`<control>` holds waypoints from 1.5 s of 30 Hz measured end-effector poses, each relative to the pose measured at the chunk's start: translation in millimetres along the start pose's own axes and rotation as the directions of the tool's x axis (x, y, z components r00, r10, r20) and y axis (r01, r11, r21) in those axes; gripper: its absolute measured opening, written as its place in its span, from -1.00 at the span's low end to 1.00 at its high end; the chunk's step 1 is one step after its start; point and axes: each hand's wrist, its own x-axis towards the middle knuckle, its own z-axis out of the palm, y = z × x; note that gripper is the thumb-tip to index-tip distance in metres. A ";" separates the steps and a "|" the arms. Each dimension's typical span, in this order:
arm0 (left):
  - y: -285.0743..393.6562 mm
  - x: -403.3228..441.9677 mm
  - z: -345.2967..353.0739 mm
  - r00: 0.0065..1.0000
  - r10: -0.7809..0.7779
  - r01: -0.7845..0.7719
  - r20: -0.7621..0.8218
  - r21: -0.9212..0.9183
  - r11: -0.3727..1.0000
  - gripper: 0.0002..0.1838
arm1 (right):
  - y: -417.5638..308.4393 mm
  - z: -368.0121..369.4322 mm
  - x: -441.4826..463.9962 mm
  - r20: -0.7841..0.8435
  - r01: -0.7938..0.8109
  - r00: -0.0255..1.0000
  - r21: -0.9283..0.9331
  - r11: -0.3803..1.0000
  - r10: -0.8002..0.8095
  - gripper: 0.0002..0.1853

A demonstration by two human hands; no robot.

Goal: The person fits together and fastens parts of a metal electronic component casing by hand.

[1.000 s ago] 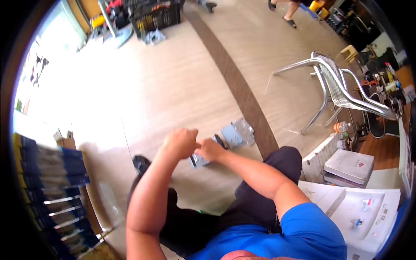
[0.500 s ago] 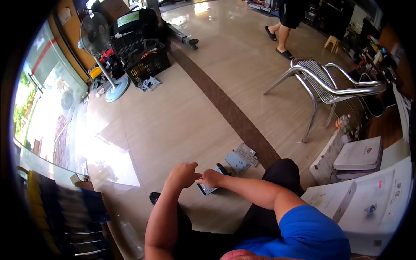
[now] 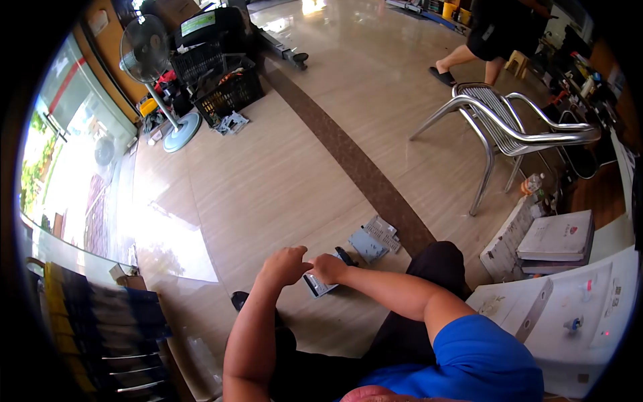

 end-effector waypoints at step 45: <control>-5.4 5.4 -1.5 0.990 -0.077 0.075 0.118 0.025 0.997 -0.59 | -2.4 -11.8 6.7 -0.039 0.072 0.997 0.029 0.997 -0.071 -0.87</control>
